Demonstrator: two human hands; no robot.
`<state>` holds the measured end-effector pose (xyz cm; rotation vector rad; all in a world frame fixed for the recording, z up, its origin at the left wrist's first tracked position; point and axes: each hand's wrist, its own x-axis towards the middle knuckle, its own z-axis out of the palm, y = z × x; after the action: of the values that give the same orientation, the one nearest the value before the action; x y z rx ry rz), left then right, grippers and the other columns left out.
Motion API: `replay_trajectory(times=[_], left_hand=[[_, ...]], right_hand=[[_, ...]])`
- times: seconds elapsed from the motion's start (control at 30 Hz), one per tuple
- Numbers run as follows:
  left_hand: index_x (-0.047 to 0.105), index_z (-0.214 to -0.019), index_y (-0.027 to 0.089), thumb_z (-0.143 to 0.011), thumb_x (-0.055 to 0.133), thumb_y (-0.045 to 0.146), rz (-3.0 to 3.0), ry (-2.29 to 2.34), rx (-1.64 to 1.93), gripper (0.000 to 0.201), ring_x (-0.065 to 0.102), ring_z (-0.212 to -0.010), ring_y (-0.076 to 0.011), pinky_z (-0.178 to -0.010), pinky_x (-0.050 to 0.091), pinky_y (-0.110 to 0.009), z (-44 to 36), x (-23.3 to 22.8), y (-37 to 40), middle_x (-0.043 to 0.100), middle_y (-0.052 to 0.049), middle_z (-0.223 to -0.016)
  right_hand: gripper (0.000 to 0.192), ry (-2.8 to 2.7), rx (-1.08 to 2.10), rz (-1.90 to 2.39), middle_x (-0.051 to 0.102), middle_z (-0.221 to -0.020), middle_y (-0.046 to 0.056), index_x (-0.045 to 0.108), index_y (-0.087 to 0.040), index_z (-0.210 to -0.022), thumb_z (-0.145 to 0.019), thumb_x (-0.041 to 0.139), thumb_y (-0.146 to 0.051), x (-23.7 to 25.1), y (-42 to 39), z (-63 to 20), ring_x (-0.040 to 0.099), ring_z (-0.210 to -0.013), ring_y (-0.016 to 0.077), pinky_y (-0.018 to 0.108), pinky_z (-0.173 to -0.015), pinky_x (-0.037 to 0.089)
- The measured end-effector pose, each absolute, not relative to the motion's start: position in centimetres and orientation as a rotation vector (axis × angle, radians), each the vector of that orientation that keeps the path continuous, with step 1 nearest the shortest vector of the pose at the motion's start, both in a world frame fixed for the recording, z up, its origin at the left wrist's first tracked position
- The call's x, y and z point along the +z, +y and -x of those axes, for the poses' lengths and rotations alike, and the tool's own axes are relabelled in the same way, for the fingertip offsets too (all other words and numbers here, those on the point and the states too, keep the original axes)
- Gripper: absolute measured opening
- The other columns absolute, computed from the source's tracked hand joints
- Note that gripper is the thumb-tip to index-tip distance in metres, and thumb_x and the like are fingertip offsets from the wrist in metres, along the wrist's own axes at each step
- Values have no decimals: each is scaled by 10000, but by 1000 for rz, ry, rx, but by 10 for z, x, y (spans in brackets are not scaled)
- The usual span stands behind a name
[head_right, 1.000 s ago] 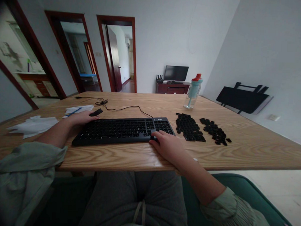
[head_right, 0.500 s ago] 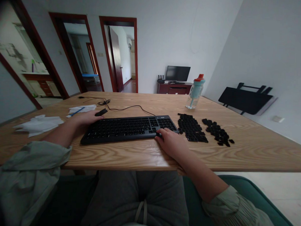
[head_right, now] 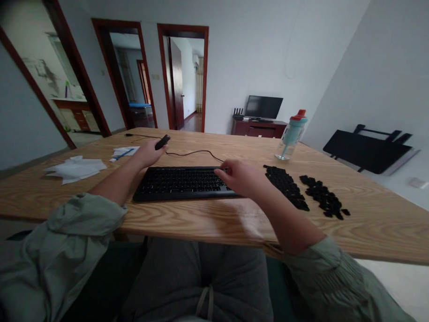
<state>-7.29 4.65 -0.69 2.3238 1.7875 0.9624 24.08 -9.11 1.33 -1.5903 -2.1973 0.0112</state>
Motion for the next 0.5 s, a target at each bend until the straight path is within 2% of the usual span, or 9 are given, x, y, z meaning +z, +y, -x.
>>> replay_trajectory(times=[0.13,0.23,0.33,0.5], left_hand=[[701,-1089,157,-821,556,483,-2479,1208,933,446,649,-907,-251,-803,477,-324,27,-3,29,725,-67,-978],[716,-965,143,-798,605,449,-2431,1048,977,366,640,-833,-210,-751,478,-294,15,-8,26,721,-53,-891],[702,-967,132,-786,628,450,-2310,1002,945,373,625,-740,-176,-687,480,-287,26,-12,29,705,-56,-839],[687,-1026,114,-698,740,424,-2149,907,874,455,637,-735,-162,-710,492,-301,44,-10,32,704,-85,-859]], right_hand=[[512,-2044,316,1315,689,-837,83,680,-164,-1060,-886,493,-607,27,-43,-183,576,-683,167,283,-635,408],[459,-1955,484,1202,645,-747,52,658,-142,-909,-890,490,-569,11,-10,-151,538,-646,136,260,-605,386],[401,-1888,502,1063,595,-691,11,608,-160,-776,-872,516,-539,-6,5,-140,493,-628,114,240,-583,360],[408,-1786,548,1042,568,-672,5,586,-160,-754,-874,521,-545,8,-1,-151,465,-594,102,249,-582,366]])
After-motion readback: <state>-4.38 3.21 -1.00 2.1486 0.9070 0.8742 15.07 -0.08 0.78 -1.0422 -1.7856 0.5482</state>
